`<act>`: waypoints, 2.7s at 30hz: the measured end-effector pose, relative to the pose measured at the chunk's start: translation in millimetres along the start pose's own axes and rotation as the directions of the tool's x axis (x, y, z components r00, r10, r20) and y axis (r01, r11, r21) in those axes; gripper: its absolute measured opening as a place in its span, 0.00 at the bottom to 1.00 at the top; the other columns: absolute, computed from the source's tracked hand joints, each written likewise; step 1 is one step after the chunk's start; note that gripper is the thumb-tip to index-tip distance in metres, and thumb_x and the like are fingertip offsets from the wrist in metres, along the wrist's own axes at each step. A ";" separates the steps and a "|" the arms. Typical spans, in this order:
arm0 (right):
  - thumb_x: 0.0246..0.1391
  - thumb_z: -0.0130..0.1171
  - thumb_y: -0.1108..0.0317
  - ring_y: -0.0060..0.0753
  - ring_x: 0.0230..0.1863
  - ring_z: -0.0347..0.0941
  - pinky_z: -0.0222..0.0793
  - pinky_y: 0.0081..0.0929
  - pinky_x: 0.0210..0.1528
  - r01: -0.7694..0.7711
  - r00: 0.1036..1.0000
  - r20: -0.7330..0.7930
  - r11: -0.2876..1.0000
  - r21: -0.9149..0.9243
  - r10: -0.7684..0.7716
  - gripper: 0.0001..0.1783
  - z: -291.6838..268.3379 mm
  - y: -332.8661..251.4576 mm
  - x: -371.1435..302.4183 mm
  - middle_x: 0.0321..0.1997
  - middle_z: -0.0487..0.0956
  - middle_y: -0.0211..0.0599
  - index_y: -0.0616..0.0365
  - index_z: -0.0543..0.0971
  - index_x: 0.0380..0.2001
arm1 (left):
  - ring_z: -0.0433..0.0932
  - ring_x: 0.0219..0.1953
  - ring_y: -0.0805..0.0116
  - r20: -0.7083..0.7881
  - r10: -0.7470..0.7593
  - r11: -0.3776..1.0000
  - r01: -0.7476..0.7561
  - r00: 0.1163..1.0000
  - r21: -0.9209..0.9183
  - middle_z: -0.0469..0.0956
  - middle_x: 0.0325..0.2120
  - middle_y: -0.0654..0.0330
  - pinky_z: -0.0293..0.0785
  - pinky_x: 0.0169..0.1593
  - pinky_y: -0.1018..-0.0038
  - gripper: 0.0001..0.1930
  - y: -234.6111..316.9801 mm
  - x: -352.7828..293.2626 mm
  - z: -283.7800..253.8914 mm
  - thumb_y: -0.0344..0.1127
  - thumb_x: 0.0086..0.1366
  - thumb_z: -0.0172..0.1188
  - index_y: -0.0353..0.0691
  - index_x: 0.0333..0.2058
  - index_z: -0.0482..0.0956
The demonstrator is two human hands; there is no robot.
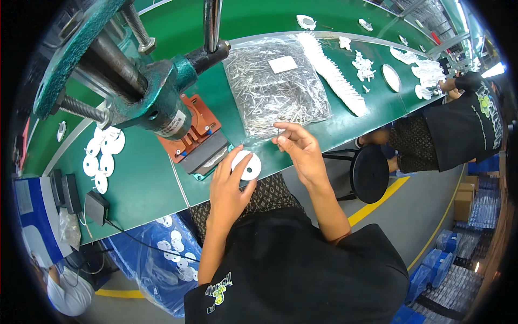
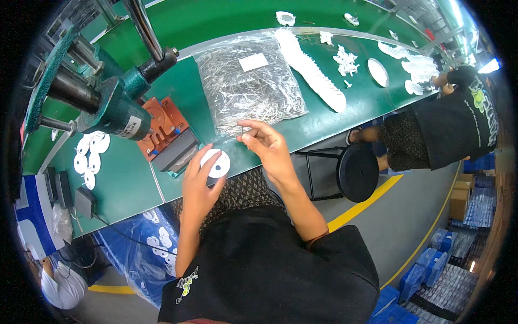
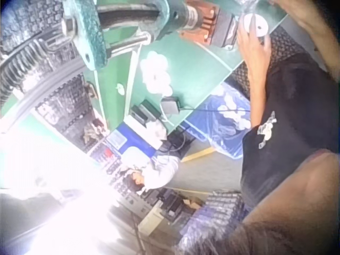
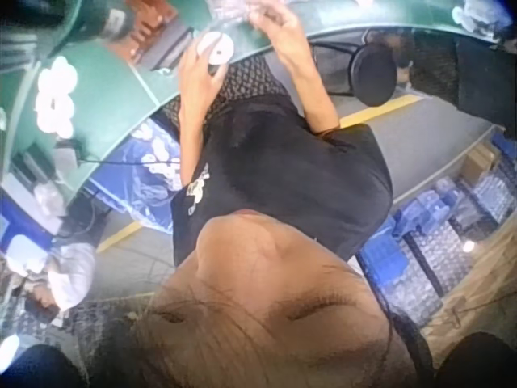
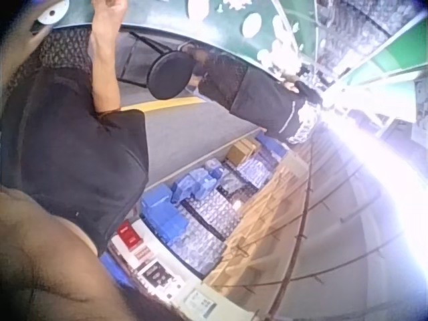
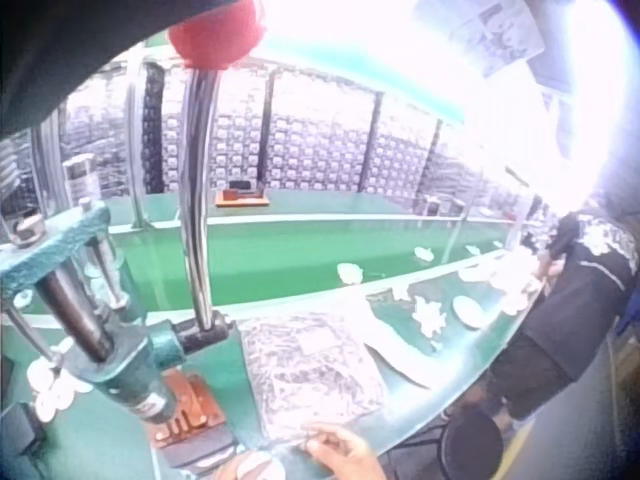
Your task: The person assembles small circular electronic components using a manual press.
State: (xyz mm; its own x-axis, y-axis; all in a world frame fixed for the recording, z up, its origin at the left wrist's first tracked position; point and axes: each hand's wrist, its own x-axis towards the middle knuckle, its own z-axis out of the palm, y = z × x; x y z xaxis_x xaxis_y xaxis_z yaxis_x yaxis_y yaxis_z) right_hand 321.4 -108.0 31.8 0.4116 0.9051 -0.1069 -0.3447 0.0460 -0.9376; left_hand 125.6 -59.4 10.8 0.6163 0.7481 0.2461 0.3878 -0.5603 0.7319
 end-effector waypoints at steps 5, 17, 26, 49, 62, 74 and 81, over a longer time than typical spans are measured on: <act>0.59 0.62 0.78 0.28 0.43 0.80 0.73 0.23 0.46 0.021 0.998 0.070 0.987 -0.160 -0.010 0.13 6.5 8.1 -10.7 0.35 0.83 0.36 0.67 0.78 0.47 | 0.71 0.60 0.48 0.019 0.015 1.000 -0.015 1.000 0.016 0.70 0.61 0.51 0.67 0.62 0.58 0.31 2.0 1.9 -5.8 0.36 0.55 0.71 0.39 0.58 0.74; 0.58 0.63 0.78 0.30 0.44 0.83 0.77 0.26 0.49 0.206 0.954 0.268 0.942 -0.263 -0.134 0.05 4.8 35.5 -23.7 0.39 0.85 0.42 0.67 0.78 0.37 | 0.72 0.59 0.48 -0.018 0.029 0.999 -0.030 0.999 -0.018 0.72 0.59 0.51 0.68 0.61 0.59 0.29 -1.8 0.0 -2.8 0.32 0.55 0.71 0.37 0.57 0.76; 0.53 0.67 0.78 0.35 0.38 0.82 0.76 0.29 0.41 0.353 0.925 0.279 0.851 -0.388 -0.257 0.07 5.3 41.3 -20.7 0.37 0.84 0.44 0.66 0.80 0.35 | 0.73 0.59 0.49 -0.026 0.033 0.999 -0.034 0.999 -0.030 0.72 0.60 0.50 0.68 0.61 0.60 0.29 -2.0 -1.2 -3.3 0.30 0.54 0.71 0.38 0.56 0.76; 0.47 0.65 0.76 0.39 0.27 0.73 0.65 0.33 0.32 0.572 0.748 0.279 0.371 -0.732 -0.602 0.10 10.1 51.6 -11.5 0.26 0.79 0.36 0.59 0.83 0.36 | 0.70 0.49 0.58 -0.443 0.267 0.834 0.025 0.856 0.551 0.77 0.48 0.61 0.66 0.55 0.61 0.22 -4.8 10.5 -69.3 0.41 0.48 0.74 0.49 0.45 0.86; 0.63 0.52 0.74 0.41 0.37 0.75 0.70 0.34 0.45 0.865 0.454 0.294 0.336 -0.373 -0.841 0.10 74.6 -42.9 37.0 0.39 0.82 0.42 0.68 0.80 0.41 | 0.63 0.65 0.42 -0.301 0.140 0.932 -0.023 0.943 0.362 0.73 0.57 0.51 0.57 0.68 0.48 0.26 -7.7 52.2 -81.9 0.42 0.58 0.70 0.37 0.53 0.77; 0.68 0.43 0.63 0.41 0.38 0.74 0.73 0.35 0.42 0.990 0.136 0.382 0.142 -0.011 -0.914 0.18 147.7 -210.8 59.9 0.35 0.75 0.49 0.67 0.74 0.34 | 0.57 0.70 0.46 -0.390 0.082 0.963 0.029 0.917 0.270 0.68 0.62 0.52 0.58 0.68 0.54 0.28 -20.7 44.0 -82.2 0.33 0.57 0.68 0.36 0.57 0.73; 0.68 0.29 0.58 0.32 0.12 0.62 0.63 0.37 0.33 0.877 0.360 0.185 0.399 0.267 -0.914 0.32 50.8 -69.9 -23.4 0.12 0.70 0.34 0.52 0.68 0.10 | 0.61 0.68 0.49 -0.474 0.151 0.959 -0.012 0.868 0.283 0.67 0.62 0.50 0.57 0.69 0.53 0.33 -20.2 56.8 -67.3 0.29 0.52 0.67 0.31 0.58 0.70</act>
State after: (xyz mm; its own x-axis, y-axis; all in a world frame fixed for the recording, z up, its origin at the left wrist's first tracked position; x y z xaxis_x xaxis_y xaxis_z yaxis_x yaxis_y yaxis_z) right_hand 293.0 -110.9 116.7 0.3071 0.3620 0.8801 -0.0019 0.9251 -0.3798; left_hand 106.7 18.3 52.8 0.2683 0.7331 0.6250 0.5588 -0.6469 0.5189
